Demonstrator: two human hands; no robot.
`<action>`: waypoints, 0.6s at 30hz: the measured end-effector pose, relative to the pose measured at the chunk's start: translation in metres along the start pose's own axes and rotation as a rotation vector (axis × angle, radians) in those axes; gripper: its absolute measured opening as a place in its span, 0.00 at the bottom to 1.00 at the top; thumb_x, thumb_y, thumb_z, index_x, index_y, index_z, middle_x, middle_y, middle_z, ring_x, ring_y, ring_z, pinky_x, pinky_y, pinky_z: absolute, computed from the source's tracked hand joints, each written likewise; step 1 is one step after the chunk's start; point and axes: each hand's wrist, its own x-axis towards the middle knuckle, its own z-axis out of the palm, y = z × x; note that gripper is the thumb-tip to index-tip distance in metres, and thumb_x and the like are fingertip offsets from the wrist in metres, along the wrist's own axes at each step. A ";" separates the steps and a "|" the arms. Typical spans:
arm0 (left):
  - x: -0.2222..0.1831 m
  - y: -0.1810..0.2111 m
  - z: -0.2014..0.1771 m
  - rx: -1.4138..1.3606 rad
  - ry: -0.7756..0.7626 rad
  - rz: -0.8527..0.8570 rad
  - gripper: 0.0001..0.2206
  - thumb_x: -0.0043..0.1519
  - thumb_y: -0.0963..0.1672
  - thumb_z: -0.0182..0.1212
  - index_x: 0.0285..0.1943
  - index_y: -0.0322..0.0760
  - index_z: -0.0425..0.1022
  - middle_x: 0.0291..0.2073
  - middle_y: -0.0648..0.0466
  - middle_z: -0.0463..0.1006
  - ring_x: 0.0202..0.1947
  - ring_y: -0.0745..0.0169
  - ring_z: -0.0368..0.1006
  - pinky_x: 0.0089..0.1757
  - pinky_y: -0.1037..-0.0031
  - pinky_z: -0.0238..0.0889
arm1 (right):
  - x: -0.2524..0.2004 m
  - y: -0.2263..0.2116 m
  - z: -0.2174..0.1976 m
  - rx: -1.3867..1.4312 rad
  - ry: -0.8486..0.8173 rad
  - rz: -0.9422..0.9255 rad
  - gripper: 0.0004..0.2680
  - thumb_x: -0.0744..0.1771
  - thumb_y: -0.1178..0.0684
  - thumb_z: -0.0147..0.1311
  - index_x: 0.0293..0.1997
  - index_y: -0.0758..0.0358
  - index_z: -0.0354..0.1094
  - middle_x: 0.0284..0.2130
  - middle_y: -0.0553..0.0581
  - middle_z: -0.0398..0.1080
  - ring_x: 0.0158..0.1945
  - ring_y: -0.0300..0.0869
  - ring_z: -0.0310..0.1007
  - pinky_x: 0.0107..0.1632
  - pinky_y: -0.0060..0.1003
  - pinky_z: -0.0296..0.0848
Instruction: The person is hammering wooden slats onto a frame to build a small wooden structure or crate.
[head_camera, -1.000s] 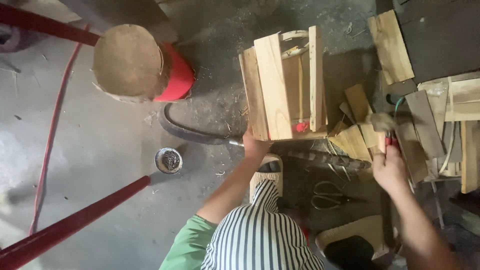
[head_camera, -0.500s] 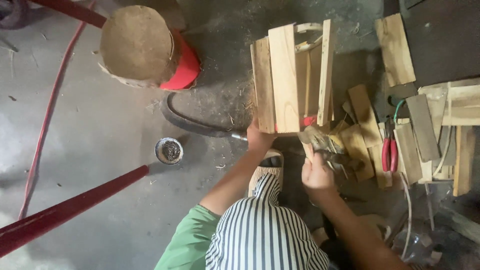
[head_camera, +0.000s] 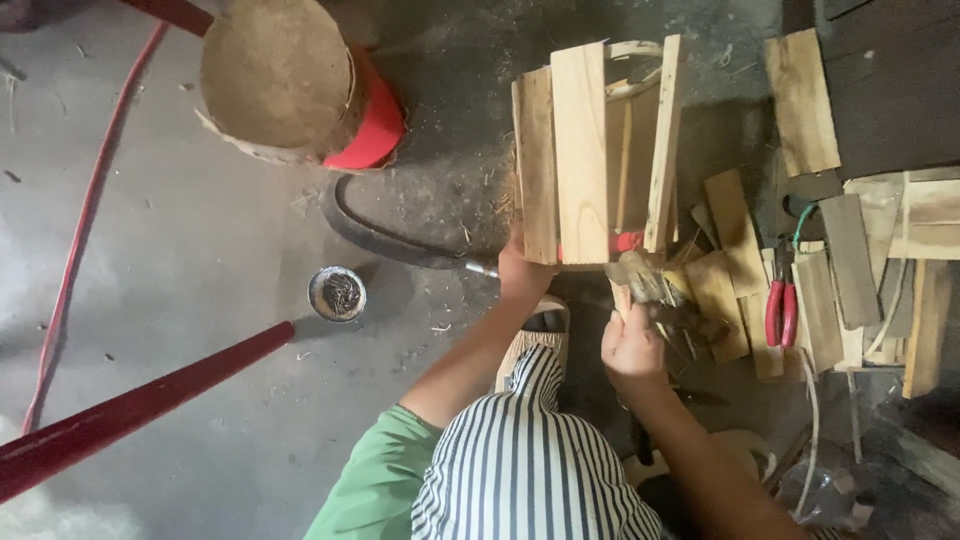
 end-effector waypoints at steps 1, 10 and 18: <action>-0.001 0.001 -0.001 0.001 -0.002 -0.005 0.35 0.53 0.47 0.72 0.70 0.38 0.59 0.54 0.48 0.78 0.55 0.50 0.76 0.57 0.60 0.69 | -0.001 0.002 0.007 0.000 -0.005 0.001 0.09 0.70 0.46 0.51 0.39 0.61 0.67 0.19 0.63 0.68 0.25 0.58 0.77 0.32 0.48 0.76; -0.016 0.020 -0.014 0.078 0.008 0.017 0.31 0.53 0.46 0.72 0.65 0.35 0.64 0.50 0.46 0.80 0.53 0.46 0.78 0.55 0.60 0.71 | 0.005 0.001 -0.016 0.126 -0.108 0.037 0.08 0.69 0.46 0.51 0.38 0.59 0.65 0.17 0.65 0.68 0.28 0.60 0.77 0.33 0.53 0.74; -0.034 0.045 -0.031 0.162 -0.003 0.068 0.29 0.56 0.46 0.69 0.65 0.32 0.64 0.53 0.44 0.78 0.53 0.46 0.78 0.55 0.60 0.70 | 0.002 0.020 0.033 0.076 0.233 -0.161 0.10 0.69 0.48 0.52 0.48 0.60 0.76 0.20 0.59 0.67 0.25 0.53 0.74 0.33 0.40 0.74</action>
